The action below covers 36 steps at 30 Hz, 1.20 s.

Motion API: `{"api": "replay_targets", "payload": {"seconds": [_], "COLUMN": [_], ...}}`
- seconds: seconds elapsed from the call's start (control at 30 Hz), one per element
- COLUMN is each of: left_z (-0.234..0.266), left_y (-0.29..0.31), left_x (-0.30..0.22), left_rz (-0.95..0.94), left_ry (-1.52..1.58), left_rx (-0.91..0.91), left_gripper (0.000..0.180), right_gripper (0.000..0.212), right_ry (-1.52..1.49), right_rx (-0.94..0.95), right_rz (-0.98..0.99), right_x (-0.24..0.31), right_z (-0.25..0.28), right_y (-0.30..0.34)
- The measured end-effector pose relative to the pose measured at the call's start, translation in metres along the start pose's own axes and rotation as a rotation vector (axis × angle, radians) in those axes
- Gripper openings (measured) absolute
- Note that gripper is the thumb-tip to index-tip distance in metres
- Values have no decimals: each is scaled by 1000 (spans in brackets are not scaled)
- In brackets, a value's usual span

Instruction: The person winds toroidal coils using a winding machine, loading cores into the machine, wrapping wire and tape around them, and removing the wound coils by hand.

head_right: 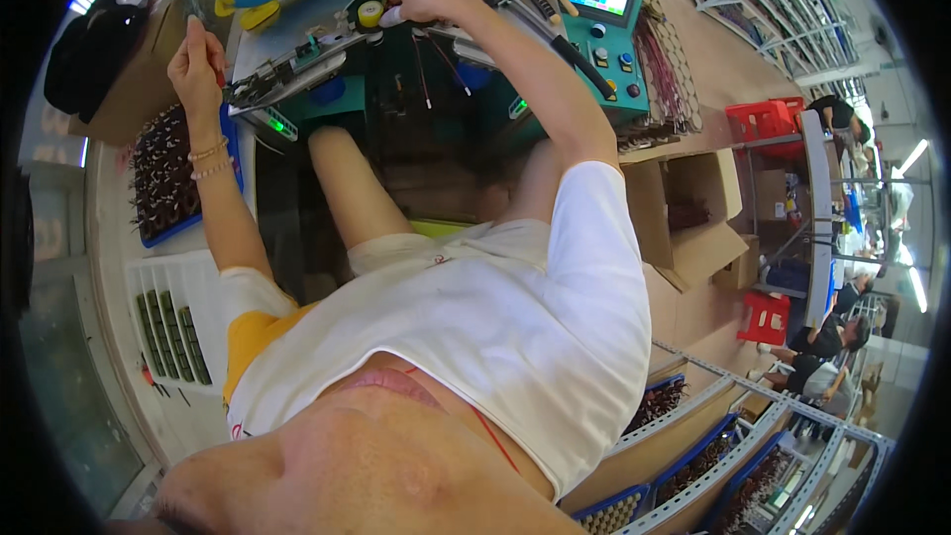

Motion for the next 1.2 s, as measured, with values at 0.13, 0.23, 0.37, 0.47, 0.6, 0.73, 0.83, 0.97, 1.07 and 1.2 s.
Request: {"api": "replay_targets", "payload": {"seconds": [0.13,0.23,0.37,0.47,0.6,0.73,0.83,0.97,1.07,1.2], "left_z": [24,35,-63,-118,-153,-148,-144,-143,-150,-167], "left_y": [0,3,58,102,140,157,165,169,175,195], "left_x": [16,43,-50,-38,-26,-30,-47,-74,-68,-42], "left_rz": [40,6,-323,76,417,381,343,142,215,452], "left_ry": [215,27,-323,344,745,615,481,232,263,590], "left_rx": [-175,-186,-140,145,339,290,308,322,387,511], "left_gripper": [56,43,28,39,50,53,60,68,67,62], "right_gripper": [49,39,33,27,29,31,31,33,32,32], "right_ry": [-291,-543,-972,-1041,-1187,-1037,-961,-1084,-1092,-1023], "right_rx": [2,-218,-217,-176,-97,-60,-79,-36,-84,-77], "right_rz": [-53,349,450,457,445,493,512,310,326,320], "right_x": [-6,20,48,66,98,104,108,90,94,88], "right_z": [30,59,43,11,-17,-22,-17,-37,-32,-43], "right_y": [9,35,95,114,138,150,164,177,187,190]}}
Point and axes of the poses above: each hand's wrist, its own y-axis away from the middle knuckle, its own z-axis out of the back of the hand, x = y × z, the point moved 8 cm from there along -y, towards the middle knuckle, and after that the axes turned 13 degrees about -y, right-handed, at the moved point
